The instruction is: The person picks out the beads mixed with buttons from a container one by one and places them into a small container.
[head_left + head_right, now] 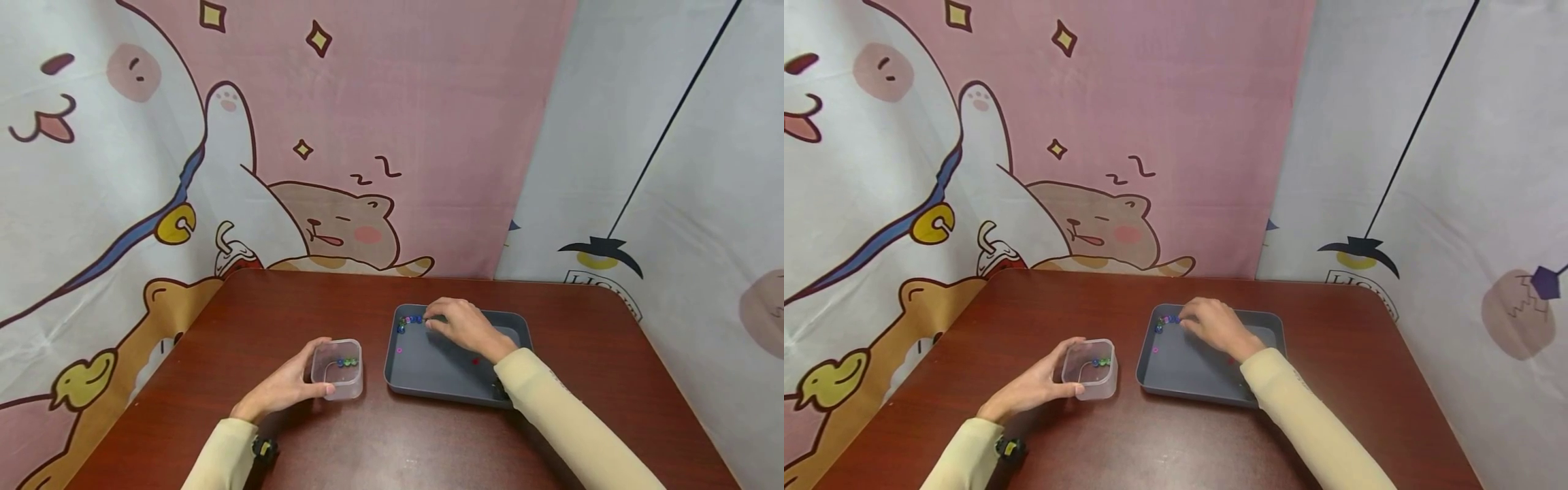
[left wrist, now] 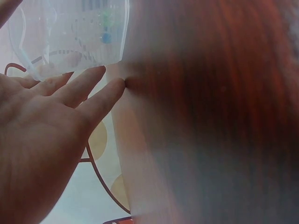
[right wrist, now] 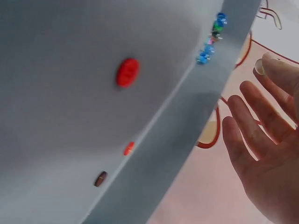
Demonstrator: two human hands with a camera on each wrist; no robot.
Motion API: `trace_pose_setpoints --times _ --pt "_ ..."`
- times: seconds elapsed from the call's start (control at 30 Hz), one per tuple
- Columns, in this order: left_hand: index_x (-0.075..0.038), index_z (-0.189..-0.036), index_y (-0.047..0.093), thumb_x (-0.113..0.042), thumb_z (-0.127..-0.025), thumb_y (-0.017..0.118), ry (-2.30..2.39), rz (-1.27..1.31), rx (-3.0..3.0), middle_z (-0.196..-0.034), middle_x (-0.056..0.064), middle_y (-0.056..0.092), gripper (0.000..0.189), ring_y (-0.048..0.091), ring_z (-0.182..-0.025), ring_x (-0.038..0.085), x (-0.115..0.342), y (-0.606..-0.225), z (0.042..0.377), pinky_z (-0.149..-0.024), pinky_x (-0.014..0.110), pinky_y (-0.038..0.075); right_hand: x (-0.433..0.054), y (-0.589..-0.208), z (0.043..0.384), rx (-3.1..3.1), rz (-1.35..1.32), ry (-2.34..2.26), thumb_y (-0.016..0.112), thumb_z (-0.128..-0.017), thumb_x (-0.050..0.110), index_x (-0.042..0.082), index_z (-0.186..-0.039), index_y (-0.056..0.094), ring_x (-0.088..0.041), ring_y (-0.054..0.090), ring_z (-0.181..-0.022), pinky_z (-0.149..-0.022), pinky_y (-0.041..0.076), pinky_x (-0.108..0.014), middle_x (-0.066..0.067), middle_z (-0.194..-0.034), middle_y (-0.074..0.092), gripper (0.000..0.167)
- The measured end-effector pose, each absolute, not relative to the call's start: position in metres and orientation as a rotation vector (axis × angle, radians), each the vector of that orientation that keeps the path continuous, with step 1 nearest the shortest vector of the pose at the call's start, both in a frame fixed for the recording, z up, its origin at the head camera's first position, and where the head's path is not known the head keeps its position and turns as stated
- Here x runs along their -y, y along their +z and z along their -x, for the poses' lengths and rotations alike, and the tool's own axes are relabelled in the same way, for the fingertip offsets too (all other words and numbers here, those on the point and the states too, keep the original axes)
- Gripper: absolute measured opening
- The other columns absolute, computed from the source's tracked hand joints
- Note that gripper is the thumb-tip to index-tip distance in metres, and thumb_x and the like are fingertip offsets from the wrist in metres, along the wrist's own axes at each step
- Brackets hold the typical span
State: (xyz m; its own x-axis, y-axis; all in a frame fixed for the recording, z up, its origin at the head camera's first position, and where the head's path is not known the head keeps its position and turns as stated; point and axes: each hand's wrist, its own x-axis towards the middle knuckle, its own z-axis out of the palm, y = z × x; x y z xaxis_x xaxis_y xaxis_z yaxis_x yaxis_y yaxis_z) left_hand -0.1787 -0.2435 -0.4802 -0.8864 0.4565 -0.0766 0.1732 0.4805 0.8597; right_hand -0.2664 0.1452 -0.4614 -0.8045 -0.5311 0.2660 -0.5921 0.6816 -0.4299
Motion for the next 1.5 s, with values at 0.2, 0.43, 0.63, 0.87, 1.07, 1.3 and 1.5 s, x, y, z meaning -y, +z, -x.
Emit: trace_pose_setpoints --times 0.2,0.43,0.63,0.87,1.07,1.3,1.5 --pt "-0.016 -0.156 0.032 -0.027 -0.088 0.085 1.365 -0.527 -2.437 -0.139 0.015 0.056 0.087 0.057 -0.121 0.031 0.243 -0.479 0.178 -0.096 0.037 0.046 -0.142 -0.447 0.260 2.715 -0.914 0.811 0.075 -0.097 0.022 0.012 -0.112 0.079 -0.023 0.067 -0.115 -0.096 0.052 -0.047 -0.004 -0.122 0.072 0.019" --pt "-0.016 -0.156 0.032 -0.030 -0.088 0.084 1.349 -0.534 -2.455 -0.139 0.015 0.055 0.087 0.057 -0.121 0.031 0.243 -0.481 0.178 -0.096 0.034 0.046 -0.136 -0.431 0.250 2.634 -0.926 0.885 0.075 -0.097 0.023 0.015 -0.115 0.079 -0.022 0.067 -0.116 -0.097 0.052 -0.047 -0.002 -0.126 0.071 0.019" --pt "-0.017 -0.156 0.031 -0.029 -0.089 0.084 1.359 -0.538 -2.450 -0.140 0.015 0.055 0.087 0.057 -0.121 0.032 0.244 -0.483 0.181 -0.097 0.037 0.046 -0.126 -0.420 0.237 2.575 -0.934 1.002 0.075 -0.097 0.025 0.017 -0.116 0.078 -0.019 0.067 -0.115 -0.096 0.052 -0.046 0.000 -0.126 0.070 0.022" --pt "-0.014 -0.157 0.030 -0.027 -0.088 0.084 1.349 -0.521 -2.461 -0.140 0.014 0.056 0.088 0.057 -0.121 0.031 0.244 -0.483 0.180 -0.099 0.037 0.045 -0.112 -0.414 0.226 2.501 -0.972 1.080 0.075 -0.097 0.026 0.014 -0.115 0.078 -0.017 0.068 -0.113 -0.094 0.053 -0.043 0.001 -0.124 0.071 0.022" --pt "-0.014 -0.157 0.030 -0.027 -0.088 0.084 1.348 -0.523 -2.458 -0.140 0.016 0.055 0.089 0.057 -0.121 0.031 0.244 -0.481 0.179 -0.100 0.043 0.044 -0.099 -0.414 0.219 2.448 -0.988 1.127 0.075 -0.097 0.025 0.013 -0.108 0.079 -0.015 0.068 -0.110 -0.093 0.054 -0.041 0.000 -0.121 0.072 0.017" --pt "-0.013 -0.157 0.029 -0.026 -0.088 0.084 1.349 -0.517 -2.451 -0.142 0.015 0.054 0.089 0.055 -0.124 0.031 0.243 -0.481 0.179 -0.103 0.048 0.042 -0.079 -0.420 0.208 2.409 -1.056 1.121 0.073 -0.098 0.028 0.014 -0.106 0.079 -0.014 0.068 -0.111 -0.090 0.055 -0.039 -0.001 -0.121 0.072 0.017" --pt "-0.013 -0.157 0.029 -0.026 -0.088 0.085 1.377 -0.506 -2.432 -0.142 0.015 0.054 0.089 0.055 -0.125 0.031 0.243 -0.480 0.179 -0.105 0.054 0.040 -0.064 -0.425 0.201 2.373 -1.080 1.132 0.073 -0.099 0.027 0.012 -0.105 0.079 -0.014 0.068 -0.109 -0.087 0.055 -0.037 0.000 -0.120 0.072 0.018"
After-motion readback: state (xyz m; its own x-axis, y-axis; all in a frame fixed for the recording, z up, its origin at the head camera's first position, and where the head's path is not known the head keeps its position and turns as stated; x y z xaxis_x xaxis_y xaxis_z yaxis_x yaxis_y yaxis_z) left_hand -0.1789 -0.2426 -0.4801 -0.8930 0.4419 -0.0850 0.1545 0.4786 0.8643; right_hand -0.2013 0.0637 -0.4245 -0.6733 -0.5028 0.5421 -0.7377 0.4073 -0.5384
